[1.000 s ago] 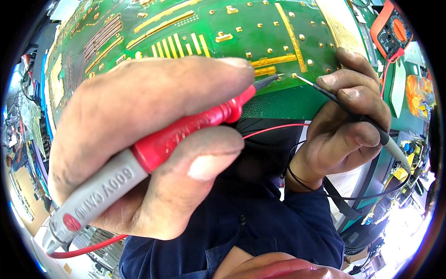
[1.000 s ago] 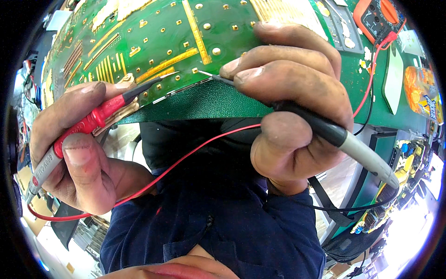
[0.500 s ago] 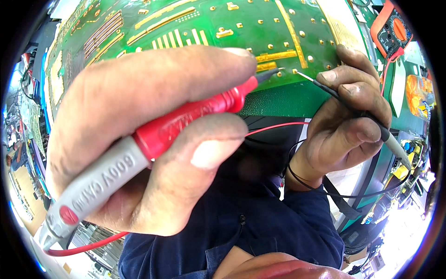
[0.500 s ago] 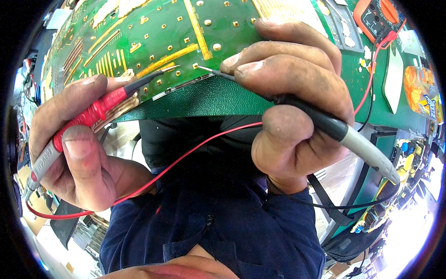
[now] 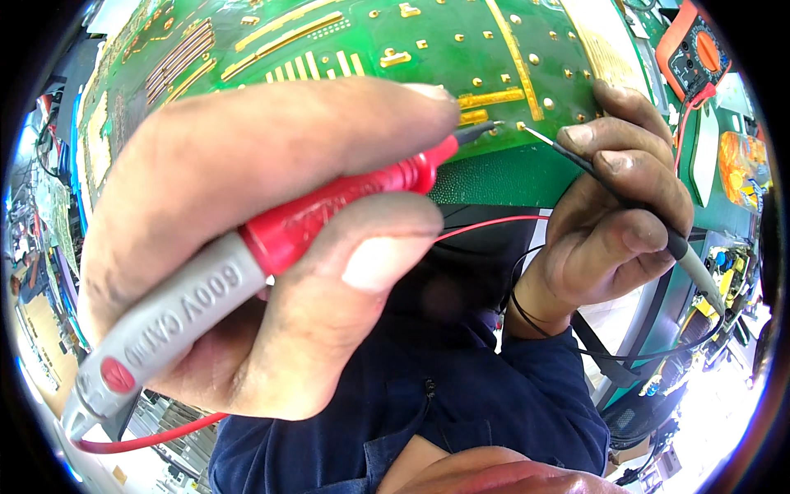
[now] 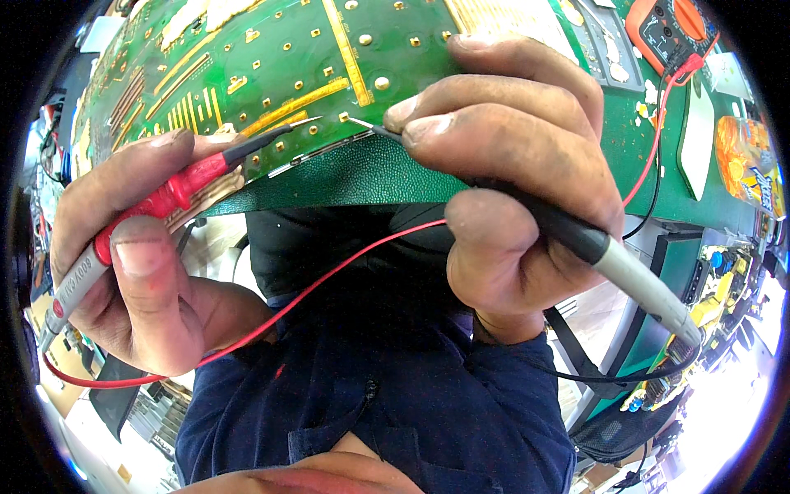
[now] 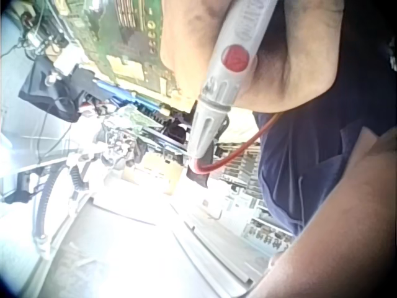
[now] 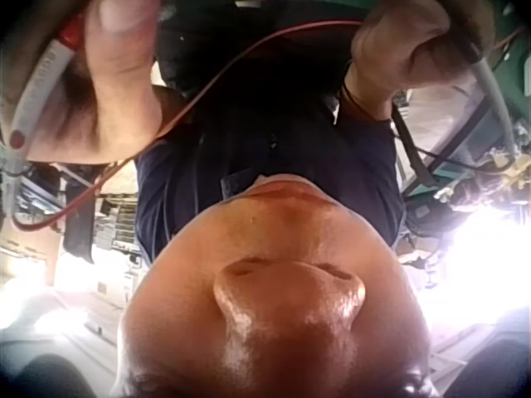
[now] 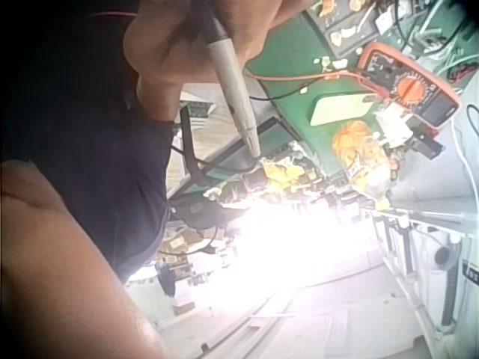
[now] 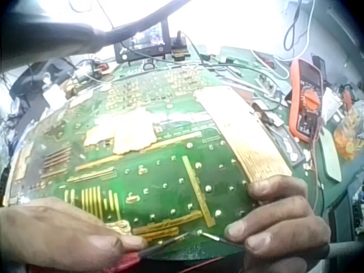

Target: The person uses two multimeter probes to test various contact points on a large circuit board, moving the probes between different solder joints.

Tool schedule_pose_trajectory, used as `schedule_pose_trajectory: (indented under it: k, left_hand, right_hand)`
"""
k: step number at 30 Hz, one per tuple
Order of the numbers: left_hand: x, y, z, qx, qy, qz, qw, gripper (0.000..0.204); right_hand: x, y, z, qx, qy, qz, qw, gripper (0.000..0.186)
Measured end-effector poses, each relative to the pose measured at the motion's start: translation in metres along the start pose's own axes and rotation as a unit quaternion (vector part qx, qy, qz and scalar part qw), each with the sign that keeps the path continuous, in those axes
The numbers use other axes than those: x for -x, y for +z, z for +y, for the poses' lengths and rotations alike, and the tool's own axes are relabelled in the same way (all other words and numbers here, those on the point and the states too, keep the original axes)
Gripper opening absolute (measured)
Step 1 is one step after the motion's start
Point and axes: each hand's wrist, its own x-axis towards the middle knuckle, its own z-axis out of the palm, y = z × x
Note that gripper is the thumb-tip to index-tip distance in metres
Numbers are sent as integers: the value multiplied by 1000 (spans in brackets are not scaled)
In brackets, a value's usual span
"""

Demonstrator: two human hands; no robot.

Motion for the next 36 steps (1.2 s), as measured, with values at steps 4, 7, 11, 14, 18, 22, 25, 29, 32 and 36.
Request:
schedule_pose_trajectory:
  k: [4,7,11,14,18,22,25,29,32,36]
  left_hand:
    - [-2,-2,-5,19,8,-23,1000,30]
    - [-4,-1,-11,32,17,-46,998,31]
    - [-7,-9,-7,12,21,-73,997,31]
    - [-7,-6,-9,25,25,-70,997,31]
    - [-6,0,-9,38,7,-56,998,32]
    - [-10,-2,-2,47,-21,-44,998,30]
    - [-9,1,-1,47,-27,-11,998,29]
    - [-11,3,0,60,-22,-26,998,28]
    - [-9,11,4,70,-26,-5,997,28]
    - [-3,8,-3,61,-47,23,997,26]
  right_hand:
    - [2,-1,0,4,6,-3,1000,47]
    - [5,-4,1,10,14,-8,1000,47]
    - [2,-2,2,-13,6,-13,1000,46]
    - [3,-1,3,-14,-4,-11,1000,46]
    - [6,-3,4,-5,-6,-9,1000,47]
    - [1,-4,2,-9,-6,-25,1000,46]
    - [2,-2,1,2,-2,-19,1000,46]
    - [2,-3,-1,12,13,-15,1000,45]
    - [3,-2,0,5,10,-13,1000,45]
    - [5,0,2,11,8,1,1000,45]
